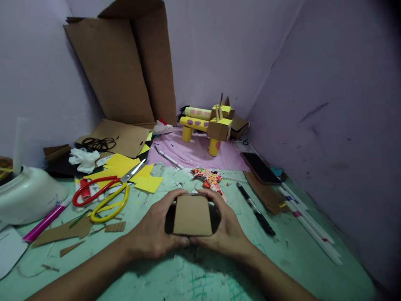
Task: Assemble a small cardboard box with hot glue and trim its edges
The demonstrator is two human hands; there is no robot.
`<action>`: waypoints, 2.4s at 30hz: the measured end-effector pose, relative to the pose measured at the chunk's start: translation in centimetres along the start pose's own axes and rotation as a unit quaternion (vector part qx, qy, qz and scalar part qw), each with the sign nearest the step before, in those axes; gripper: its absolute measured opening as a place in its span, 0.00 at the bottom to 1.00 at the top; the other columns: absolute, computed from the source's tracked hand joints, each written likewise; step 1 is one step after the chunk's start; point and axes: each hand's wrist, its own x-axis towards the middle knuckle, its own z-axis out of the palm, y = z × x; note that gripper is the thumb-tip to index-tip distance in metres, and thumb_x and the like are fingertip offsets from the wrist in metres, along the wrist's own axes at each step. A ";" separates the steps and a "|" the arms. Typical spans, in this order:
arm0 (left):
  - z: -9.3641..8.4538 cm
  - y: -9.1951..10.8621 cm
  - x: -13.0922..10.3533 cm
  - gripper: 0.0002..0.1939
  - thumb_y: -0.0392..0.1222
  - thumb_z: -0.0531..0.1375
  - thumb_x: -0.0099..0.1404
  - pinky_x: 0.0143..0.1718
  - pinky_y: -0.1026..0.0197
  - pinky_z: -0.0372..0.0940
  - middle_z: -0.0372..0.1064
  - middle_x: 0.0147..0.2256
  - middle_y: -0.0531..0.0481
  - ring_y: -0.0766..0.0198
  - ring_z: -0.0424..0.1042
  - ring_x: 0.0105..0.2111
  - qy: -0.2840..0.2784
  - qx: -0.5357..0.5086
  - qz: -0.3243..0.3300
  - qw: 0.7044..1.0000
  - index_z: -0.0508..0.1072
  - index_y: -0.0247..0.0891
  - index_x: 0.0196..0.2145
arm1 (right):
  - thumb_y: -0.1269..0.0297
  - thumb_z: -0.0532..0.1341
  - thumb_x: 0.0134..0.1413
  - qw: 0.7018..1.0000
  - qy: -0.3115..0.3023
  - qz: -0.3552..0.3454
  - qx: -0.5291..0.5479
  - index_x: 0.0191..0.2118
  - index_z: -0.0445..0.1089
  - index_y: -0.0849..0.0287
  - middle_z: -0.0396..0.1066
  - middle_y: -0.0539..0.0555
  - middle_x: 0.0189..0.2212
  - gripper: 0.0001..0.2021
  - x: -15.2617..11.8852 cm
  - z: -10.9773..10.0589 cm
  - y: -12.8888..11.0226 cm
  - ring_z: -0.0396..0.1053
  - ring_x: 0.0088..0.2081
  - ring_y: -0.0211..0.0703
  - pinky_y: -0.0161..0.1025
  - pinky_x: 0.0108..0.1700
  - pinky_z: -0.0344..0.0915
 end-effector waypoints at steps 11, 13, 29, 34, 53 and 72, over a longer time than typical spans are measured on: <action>-0.3 0.1 -0.1 0.45 0.46 0.71 0.49 0.56 0.42 0.61 0.61 0.59 0.35 0.39 0.62 0.58 0.024 0.004 -0.012 1.000 0.56 0.40 0.60 | 0.47 0.73 0.37 0.999 -0.003 -0.052 0.003 0.63 0.59 0.53 0.67 0.63 0.56 0.46 -0.4 -0.5 0.5 0.66 0.55 0.63 0.60 0.57 0.63; -0.7 0.2 0.0 0.46 0.43 0.71 0.48 0.57 0.42 0.60 0.61 0.59 0.36 0.39 0.62 0.59 0.028 -0.055 -0.013 0.998 0.56 0.41 0.61 | 0.42 0.71 0.39 0.998 -0.011 -0.056 0.027 0.64 0.58 0.52 0.65 0.63 0.58 0.46 -0.6 -0.6 0.5 0.65 0.56 0.64 0.60 0.57 0.63; -2.2 0.8 0.4 0.23 0.41 0.62 0.56 0.39 0.52 0.68 0.70 0.51 0.41 0.48 0.69 0.50 0.083 0.018 0.017 0.996 0.74 0.42 0.51 | 0.54 0.54 0.63 0.990 0.105 -0.042 0.083 0.45 0.65 0.52 0.69 0.53 0.37 0.11 -0.9 -0.3 1.0 0.69 0.38 0.46 0.39 0.38 0.68; -2.5 0.2 0.8 0.20 0.41 0.59 0.60 0.60 0.42 0.55 0.72 0.53 0.42 0.48 0.66 0.57 0.120 -0.021 0.013 0.992 0.77 0.41 0.50 | 0.54 0.62 0.54 0.994 0.020 -0.005 0.108 0.32 0.63 0.54 0.66 0.50 0.28 0.11 -1.3 0.8 0.1 0.66 0.28 0.41 0.35 0.27 0.64; 0.3 0.5 0.0 0.28 0.57 0.63 0.57 0.51 0.43 0.64 0.73 0.50 0.41 0.43 0.70 0.50 0.022 -0.160 -0.080 0.984 0.72 0.42 0.53 | 0.43 0.71 0.37 0.968 0.053 -0.155 -0.189 0.64 0.45 0.55 0.64 0.67 0.52 0.52 -1.6 1.5 1.2 0.69 0.50 0.66 0.59 0.47 0.70; 0.4 0.9 -0.2 0.34 0.50 0.70 0.49 0.49 0.48 0.67 0.74 0.47 0.42 0.46 0.72 0.48 0.120 -0.298 -0.119 0.940 0.66 0.40 0.52 | 0.31 0.49 0.54 0.974 0.060 -0.167 -0.140 0.67 0.42 0.54 0.57 0.66 0.60 0.43 -1.4 -0.3 -0.1 0.60 0.59 0.66 0.63 0.55 0.63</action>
